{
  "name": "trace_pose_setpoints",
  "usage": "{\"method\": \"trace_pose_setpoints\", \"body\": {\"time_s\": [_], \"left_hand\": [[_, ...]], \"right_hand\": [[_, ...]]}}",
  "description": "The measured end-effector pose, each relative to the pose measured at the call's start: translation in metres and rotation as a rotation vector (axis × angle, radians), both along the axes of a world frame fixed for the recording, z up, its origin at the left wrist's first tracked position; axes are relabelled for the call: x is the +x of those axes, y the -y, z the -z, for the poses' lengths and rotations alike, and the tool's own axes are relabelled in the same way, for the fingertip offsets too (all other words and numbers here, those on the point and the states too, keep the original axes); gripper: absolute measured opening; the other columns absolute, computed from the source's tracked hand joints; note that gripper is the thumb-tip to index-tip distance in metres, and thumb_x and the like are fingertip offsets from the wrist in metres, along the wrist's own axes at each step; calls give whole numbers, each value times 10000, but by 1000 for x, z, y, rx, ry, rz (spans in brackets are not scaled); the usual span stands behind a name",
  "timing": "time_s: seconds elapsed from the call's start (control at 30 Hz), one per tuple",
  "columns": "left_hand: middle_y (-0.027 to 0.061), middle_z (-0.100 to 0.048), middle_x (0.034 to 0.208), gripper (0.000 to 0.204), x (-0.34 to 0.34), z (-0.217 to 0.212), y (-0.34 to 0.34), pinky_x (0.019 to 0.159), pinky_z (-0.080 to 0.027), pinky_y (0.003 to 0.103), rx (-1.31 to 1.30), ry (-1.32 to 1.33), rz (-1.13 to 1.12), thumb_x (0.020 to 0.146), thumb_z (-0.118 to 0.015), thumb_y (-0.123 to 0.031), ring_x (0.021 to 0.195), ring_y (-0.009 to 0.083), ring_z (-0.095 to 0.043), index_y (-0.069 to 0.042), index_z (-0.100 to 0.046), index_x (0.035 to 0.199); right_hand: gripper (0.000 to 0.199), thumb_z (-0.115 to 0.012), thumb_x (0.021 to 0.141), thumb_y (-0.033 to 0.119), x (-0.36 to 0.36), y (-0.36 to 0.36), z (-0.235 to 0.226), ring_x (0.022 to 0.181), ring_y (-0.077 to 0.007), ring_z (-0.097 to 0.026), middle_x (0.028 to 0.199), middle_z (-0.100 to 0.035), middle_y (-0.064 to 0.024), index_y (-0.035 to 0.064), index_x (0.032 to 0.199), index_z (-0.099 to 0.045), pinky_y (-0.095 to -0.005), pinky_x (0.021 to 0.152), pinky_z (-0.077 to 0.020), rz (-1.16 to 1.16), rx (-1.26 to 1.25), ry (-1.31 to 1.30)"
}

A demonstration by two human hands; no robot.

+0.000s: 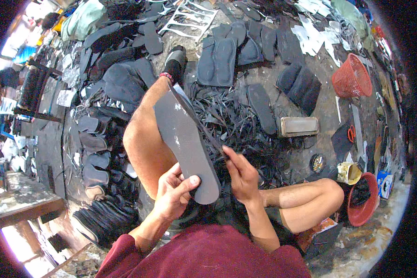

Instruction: The person sits on the floor and uses a knife to cut and trim black rubber pieces. They repeatedly hold the rubber, slice off strips, and place the trimmed pieces aside. The process continues with multiple rubber pieces throughout the clip.

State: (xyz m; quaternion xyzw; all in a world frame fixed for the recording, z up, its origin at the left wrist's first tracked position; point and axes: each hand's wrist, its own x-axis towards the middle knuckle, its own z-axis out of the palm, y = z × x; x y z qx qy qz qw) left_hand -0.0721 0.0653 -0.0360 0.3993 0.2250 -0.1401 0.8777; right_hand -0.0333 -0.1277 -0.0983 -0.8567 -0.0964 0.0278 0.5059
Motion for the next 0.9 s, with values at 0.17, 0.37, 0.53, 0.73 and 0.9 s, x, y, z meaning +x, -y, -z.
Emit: {"method": "trace_pose_setpoints", "body": {"time_s": [0.17,0.37,0.53,0.73,0.9], "left_hand": [[110,-666,1161,489,-9,8,-10,944,-518,337,162,6,140,876,-715,-38,1049,185,-647,21,-507,1315],[80,-650,1153,527,-8,1,-20,978,-473,338,423,176,238,853,-769,-133,1077,187,-616,-1,-523,1299],[46,-668,1077,471,10,-10,-25,867,-495,326,228,64,-119,833,-785,-270,958,148,-619,-29,-594,1191],[56,-693,1044,420,-9,-27,-33,843,-514,311,111,11,72,848,-779,-261,926,143,-644,-22,-626,1157],[67,-724,961,326,-22,-38,-22,813,-519,296,407,39,277,859,-784,-211,874,143,-664,-23,-680,1104]], "right_hand": [[337,-543,981,162,75,-32,-16,988,-338,-682,1167,-675,-149,165,1312,-612,-399,814,-546,-101,105,178],[330,-545,971,46,82,-42,-50,1149,-265,-640,1251,-634,-210,-9,1295,-585,-337,952,-499,-280,155,47],[395,-587,935,22,11,-24,-73,680,-277,-574,827,-586,-140,52,1328,-586,-340,649,-478,-255,292,-128],[442,-646,827,1,-45,61,-48,716,-275,-601,868,-622,-139,52,1266,-641,-361,650,-496,-280,97,-3],[472,-647,851,88,-29,93,-69,698,-294,-621,836,-634,-102,116,1320,-608,-385,642,-525,-462,-97,20]]}}
